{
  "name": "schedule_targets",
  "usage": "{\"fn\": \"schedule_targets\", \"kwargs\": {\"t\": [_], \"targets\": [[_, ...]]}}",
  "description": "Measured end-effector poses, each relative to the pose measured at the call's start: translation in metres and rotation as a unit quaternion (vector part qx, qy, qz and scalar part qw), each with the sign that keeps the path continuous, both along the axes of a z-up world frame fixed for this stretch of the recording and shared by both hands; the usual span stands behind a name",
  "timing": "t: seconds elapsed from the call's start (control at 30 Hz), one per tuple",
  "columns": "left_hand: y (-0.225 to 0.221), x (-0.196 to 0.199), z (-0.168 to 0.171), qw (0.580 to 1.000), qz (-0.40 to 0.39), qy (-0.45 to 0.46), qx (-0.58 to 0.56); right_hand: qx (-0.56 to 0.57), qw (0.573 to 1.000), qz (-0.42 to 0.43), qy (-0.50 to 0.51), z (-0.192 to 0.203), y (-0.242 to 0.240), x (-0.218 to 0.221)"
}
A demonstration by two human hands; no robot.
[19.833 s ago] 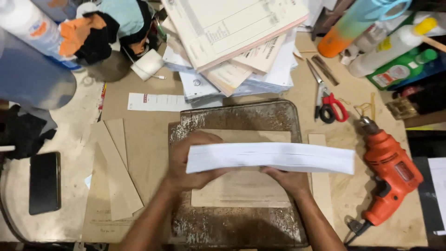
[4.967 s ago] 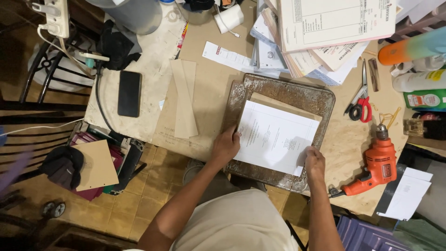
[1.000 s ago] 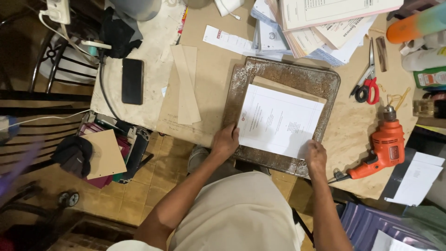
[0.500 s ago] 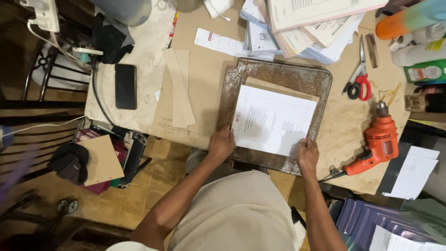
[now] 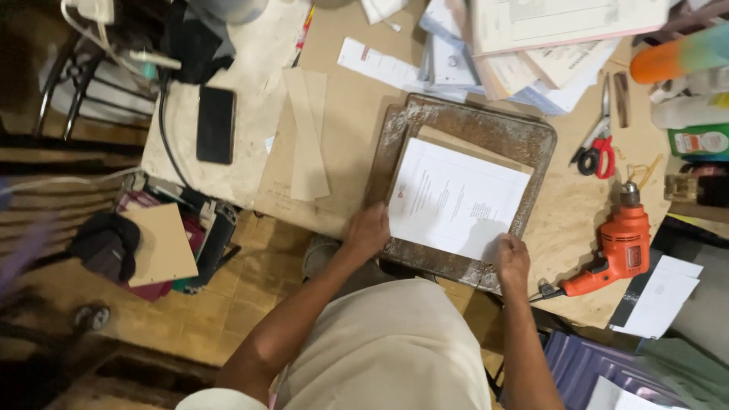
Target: Aligning and preparing a stack of paper on a board for a drilling or binding process
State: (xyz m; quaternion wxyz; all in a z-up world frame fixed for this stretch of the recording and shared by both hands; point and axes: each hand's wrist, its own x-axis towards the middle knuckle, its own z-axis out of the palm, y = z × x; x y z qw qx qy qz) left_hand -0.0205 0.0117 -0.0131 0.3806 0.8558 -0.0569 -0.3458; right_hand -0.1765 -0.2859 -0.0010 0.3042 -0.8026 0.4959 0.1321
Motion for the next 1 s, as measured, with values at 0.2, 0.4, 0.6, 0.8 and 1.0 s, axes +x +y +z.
{"fn": "schedule_targets", "kwargs": {"t": [0.2,0.4,0.6,0.8,1.0], "targets": [[0.068,0.025,0.017,0.918,0.353,0.143,-0.114,0.0,0.972,-0.03,-0.234,-0.023,-0.031,-0.05],[0.088,0.022,0.064,0.949,0.302,-0.015,-0.089,0.041,0.967,-0.053,-0.246,0.085,0.068,0.027],[0.028,-0.042,0.037,0.971,0.179,0.009,-0.158,0.253,0.948,0.038,-0.187,0.114,0.146,0.077],[0.0,-0.057,0.041,0.965,0.064,-0.043,-0.25,0.259,0.953,-0.011,-0.156,0.06,0.119,0.049],[-0.015,-0.046,0.07,0.962,0.07,-0.042,-0.261,0.299,0.922,-0.045,-0.241,0.056,0.116,0.044]]}}
